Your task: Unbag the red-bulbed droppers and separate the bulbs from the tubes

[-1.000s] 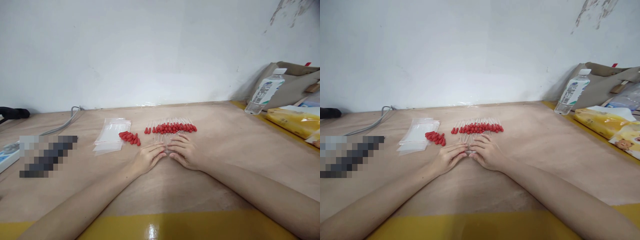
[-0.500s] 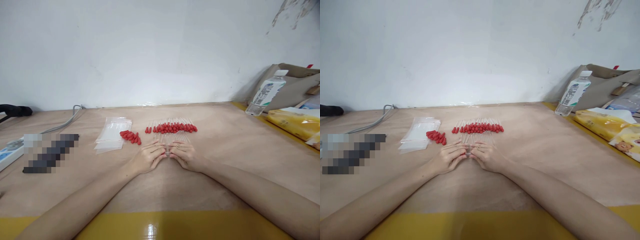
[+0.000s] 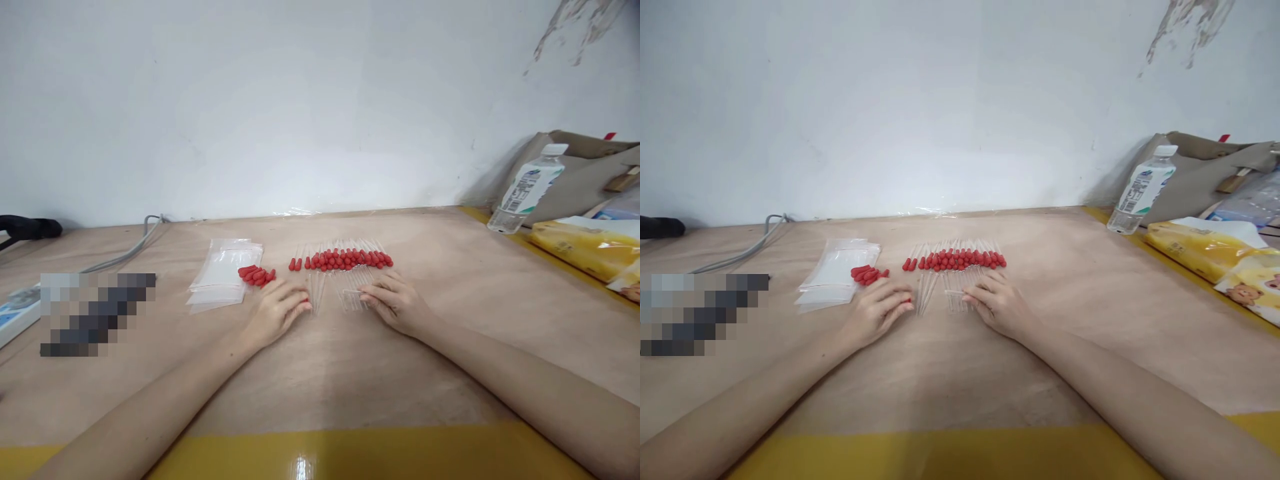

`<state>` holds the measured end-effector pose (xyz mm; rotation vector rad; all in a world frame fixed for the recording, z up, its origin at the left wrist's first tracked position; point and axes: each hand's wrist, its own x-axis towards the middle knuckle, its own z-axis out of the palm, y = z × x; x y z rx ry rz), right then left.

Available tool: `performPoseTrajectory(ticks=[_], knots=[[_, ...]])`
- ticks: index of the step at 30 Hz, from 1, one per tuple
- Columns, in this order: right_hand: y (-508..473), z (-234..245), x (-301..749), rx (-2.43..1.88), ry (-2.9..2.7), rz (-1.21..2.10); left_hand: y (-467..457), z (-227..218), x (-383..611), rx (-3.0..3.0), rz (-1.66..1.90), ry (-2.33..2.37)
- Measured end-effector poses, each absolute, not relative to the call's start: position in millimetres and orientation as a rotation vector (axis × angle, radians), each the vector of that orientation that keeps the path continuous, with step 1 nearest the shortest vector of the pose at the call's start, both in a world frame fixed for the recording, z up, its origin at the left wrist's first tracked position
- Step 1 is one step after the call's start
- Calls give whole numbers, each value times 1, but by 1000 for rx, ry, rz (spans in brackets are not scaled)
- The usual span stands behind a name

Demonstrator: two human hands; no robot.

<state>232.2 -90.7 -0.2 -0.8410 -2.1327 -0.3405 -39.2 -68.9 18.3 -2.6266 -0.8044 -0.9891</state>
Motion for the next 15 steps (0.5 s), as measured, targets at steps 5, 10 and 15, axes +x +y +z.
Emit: performPoseTrajectory(ticks=[5,10,15], knots=[[-88,5,226,-978,-2122,-265,-29,46,-76,-2361,-1109,-1447],[-90,8,208,-1030,-2109,-77,3,57,-117,-2351,-1107,-2072],[-87,9,191,-1083,-2185,-141,16,41,-134,-2330,-1338,-2157]])
